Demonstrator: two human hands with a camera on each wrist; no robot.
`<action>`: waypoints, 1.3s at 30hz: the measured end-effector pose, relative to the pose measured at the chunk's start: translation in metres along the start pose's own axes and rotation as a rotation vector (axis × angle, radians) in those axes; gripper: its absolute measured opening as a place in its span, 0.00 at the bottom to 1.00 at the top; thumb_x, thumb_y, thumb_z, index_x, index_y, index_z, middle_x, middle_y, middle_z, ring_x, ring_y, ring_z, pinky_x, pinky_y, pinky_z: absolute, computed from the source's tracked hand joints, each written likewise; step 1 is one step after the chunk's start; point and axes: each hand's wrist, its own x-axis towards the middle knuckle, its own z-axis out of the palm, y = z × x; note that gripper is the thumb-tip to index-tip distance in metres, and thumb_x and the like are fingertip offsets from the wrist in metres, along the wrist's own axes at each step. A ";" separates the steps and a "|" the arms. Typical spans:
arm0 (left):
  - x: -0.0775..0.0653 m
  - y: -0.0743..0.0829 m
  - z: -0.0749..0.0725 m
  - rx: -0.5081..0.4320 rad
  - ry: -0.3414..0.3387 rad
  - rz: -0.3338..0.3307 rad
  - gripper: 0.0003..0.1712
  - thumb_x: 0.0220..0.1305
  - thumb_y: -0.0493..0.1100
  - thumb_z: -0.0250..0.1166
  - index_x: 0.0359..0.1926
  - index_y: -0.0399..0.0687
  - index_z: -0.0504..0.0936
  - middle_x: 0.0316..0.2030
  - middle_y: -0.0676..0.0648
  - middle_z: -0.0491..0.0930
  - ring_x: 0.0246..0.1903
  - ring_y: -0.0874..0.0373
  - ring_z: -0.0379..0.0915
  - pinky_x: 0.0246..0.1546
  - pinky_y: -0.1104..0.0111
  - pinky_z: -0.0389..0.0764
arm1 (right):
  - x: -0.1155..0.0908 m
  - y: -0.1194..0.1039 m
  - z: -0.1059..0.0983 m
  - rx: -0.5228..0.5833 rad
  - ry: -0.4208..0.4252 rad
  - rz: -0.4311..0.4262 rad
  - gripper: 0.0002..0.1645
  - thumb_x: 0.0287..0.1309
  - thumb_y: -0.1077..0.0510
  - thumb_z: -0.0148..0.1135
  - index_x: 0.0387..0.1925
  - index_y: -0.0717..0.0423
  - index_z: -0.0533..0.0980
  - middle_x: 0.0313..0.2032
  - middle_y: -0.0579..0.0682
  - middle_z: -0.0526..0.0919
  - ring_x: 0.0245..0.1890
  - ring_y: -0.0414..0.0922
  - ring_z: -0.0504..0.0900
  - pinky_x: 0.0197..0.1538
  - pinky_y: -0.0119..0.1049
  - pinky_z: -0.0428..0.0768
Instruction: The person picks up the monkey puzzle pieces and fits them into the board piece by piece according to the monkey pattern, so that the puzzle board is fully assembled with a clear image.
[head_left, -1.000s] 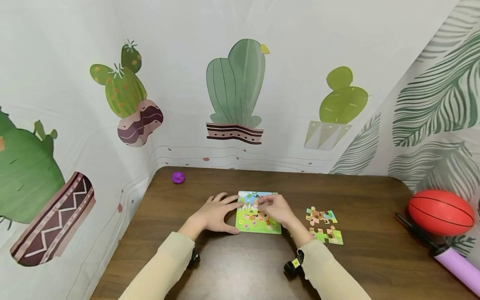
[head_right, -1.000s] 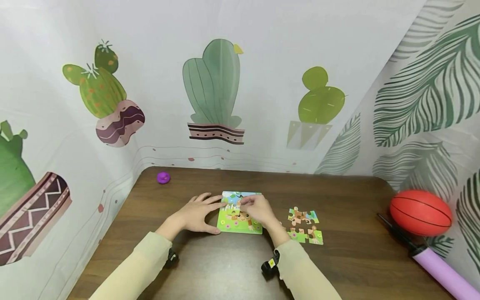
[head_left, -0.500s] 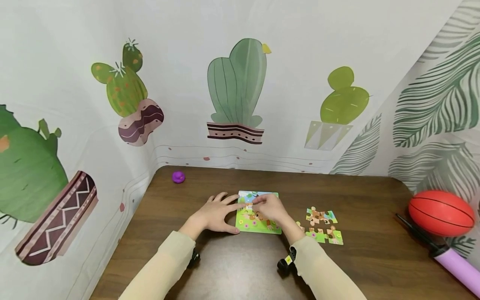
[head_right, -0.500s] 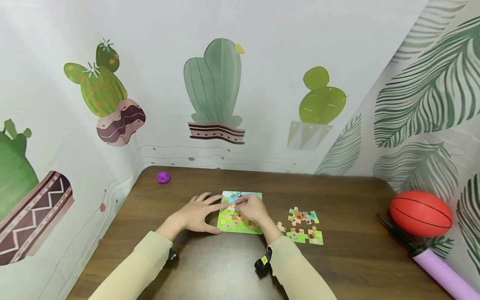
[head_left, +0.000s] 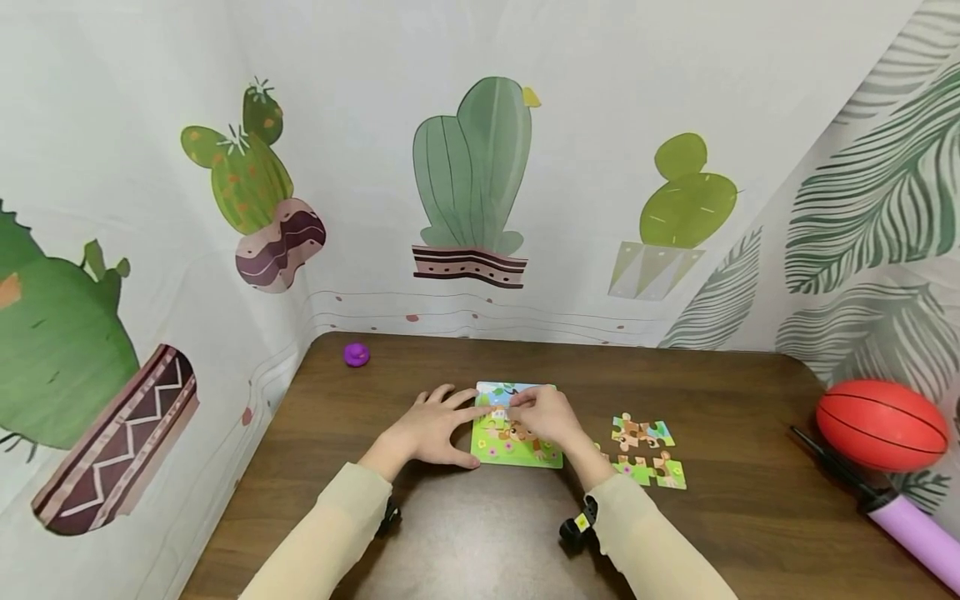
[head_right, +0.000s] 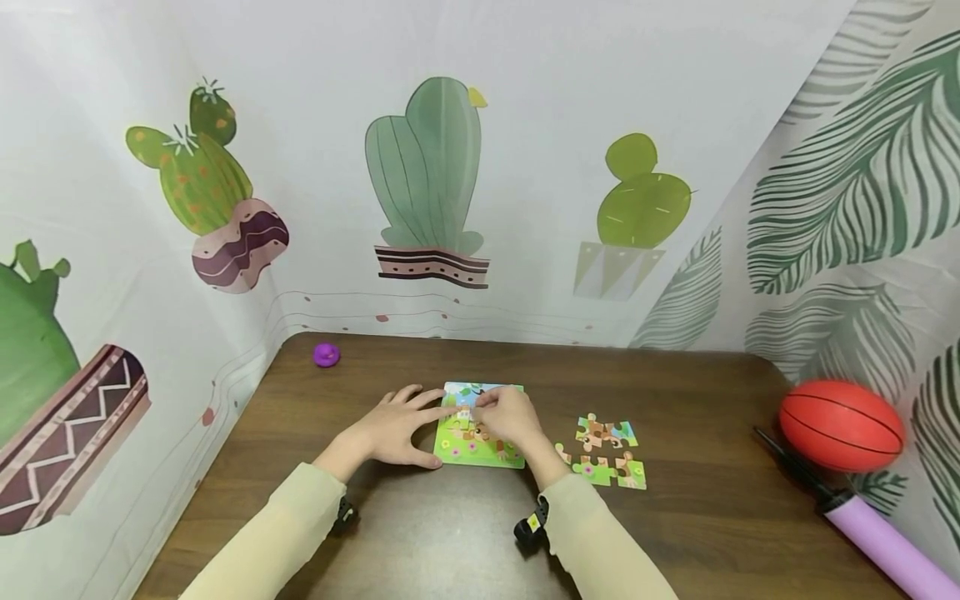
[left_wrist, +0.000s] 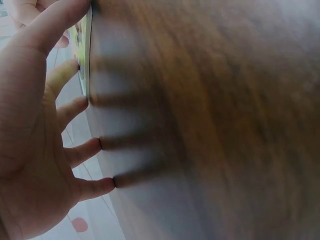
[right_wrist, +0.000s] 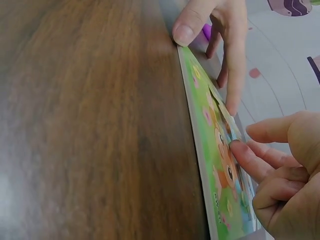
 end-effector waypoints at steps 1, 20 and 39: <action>0.000 0.000 0.000 0.001 0.003 0.000 0.53 0.57 0.76 0.67 0.80 0.73 0.61 0.80 0.49 0.53 0.77 0.34 0.45 0.68 0.30 0.54 | 0.000 0.000 -0.001 -0.005 0.001 -0.004 0.10 0.63 0.54 0.72 0.42 0.55 0.87 0.33 0.46 0.88 0.30 0.43 0.85 0.33 0.39 0.82; 0.000 -0.003 0.006 0.007 0.007 -0.017 0.52 0.56 0.78 0.67 0.79 0.74 0.63 0.80 0.51 0.53 0.77 0.36 0.45 0.68 0.30 0.54 | -0.008 0.011 -0.003 0.007 -0.044 -0.057 0.09 0.62 0.56 0.73 0.41 0.56 0.87 0.33 0.46 0.87 0.31 0.43 0.84 0.32 0.38 0.81; 0.002 0.000 0.003 0.012 0.005 -0.015 0.52 0.57 0.77 0.67 0.80 0.72 0.63 0.80 0.51 0.54 0.77 0.37 0.45 0.69 0.32 0.53 | -0.007 0.008 0.006 -0.164 0.009 -0.148 0.04 0.61 0.57 0.74 0.37 0.51 0.88 0.28 0.40 0.84 0.29 0.38 0.80 0.36 0.40 0.81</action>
